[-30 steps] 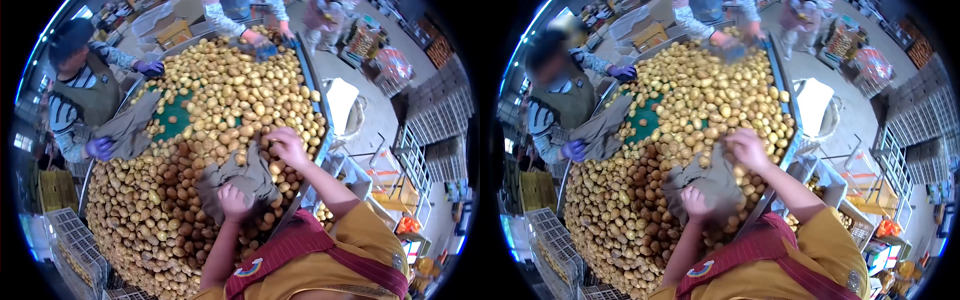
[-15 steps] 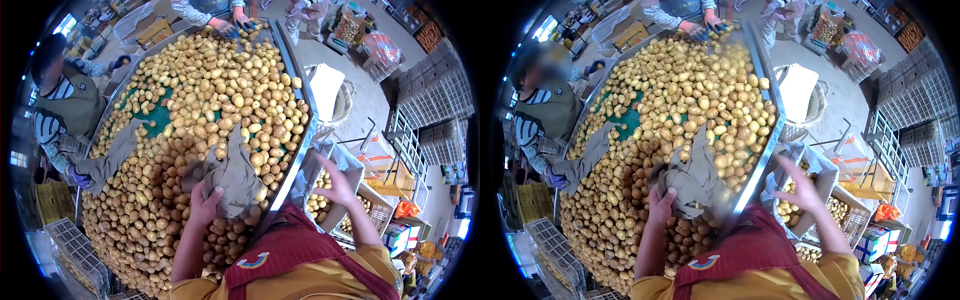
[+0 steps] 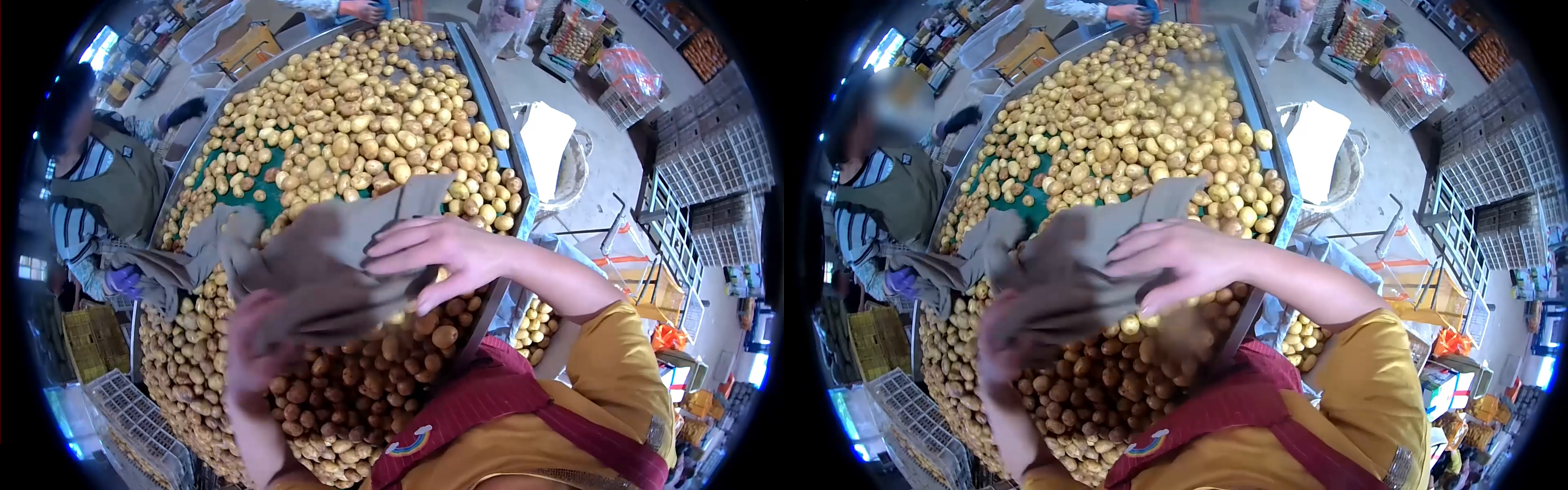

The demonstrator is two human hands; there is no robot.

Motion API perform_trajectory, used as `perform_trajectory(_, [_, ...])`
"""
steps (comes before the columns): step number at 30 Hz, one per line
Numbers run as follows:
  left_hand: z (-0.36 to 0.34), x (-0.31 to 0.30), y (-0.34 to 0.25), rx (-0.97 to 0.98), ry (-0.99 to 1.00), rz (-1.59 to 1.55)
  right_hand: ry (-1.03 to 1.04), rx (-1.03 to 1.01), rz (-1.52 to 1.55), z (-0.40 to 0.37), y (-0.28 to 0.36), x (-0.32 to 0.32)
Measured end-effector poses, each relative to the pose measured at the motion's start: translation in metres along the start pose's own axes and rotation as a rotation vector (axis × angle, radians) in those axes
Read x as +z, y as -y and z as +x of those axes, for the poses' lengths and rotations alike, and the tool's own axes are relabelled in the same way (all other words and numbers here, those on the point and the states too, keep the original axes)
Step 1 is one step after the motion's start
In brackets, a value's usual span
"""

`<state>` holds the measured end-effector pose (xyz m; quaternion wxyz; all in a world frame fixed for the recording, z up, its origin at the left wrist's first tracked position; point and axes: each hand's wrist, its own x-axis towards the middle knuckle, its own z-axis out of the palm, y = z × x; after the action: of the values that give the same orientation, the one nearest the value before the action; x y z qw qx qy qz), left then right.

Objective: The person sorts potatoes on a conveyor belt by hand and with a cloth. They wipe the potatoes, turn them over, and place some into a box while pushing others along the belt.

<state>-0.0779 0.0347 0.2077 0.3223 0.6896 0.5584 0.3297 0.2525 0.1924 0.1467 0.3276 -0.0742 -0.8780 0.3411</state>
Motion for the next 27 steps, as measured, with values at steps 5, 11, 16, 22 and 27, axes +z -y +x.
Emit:
perform_trajectory(5, [0.041,0.155,0.083,0.147,0.119,0.608,-0.086,0.548,-0.521,-0.07,-0.122,0.014])
perform_trajectory(11, [0.143,0.156,0.151,0.065,-0.055,0.796,-0.038,0.476,-0.495,-0.061,-0.153,0.028])
perform_trajectory(16, [0.174,0.103,0.217,-0.393,-0.338,0.408,-0.396,0.725,-0.198,-0.075,-0.139,0.009])
perform_trajectory(22, [0.001,0.006,0.179,-0.223,-0.735,-0.195,-0.163,0.433,-0.334,-0.081,-0.136,0.028])
perform_trajectory(27, [-0.218,-0.066,0.147,0.223,-0.965,0.795,0.099,0.669,-0.626,-0.044,-0.128,0.066])
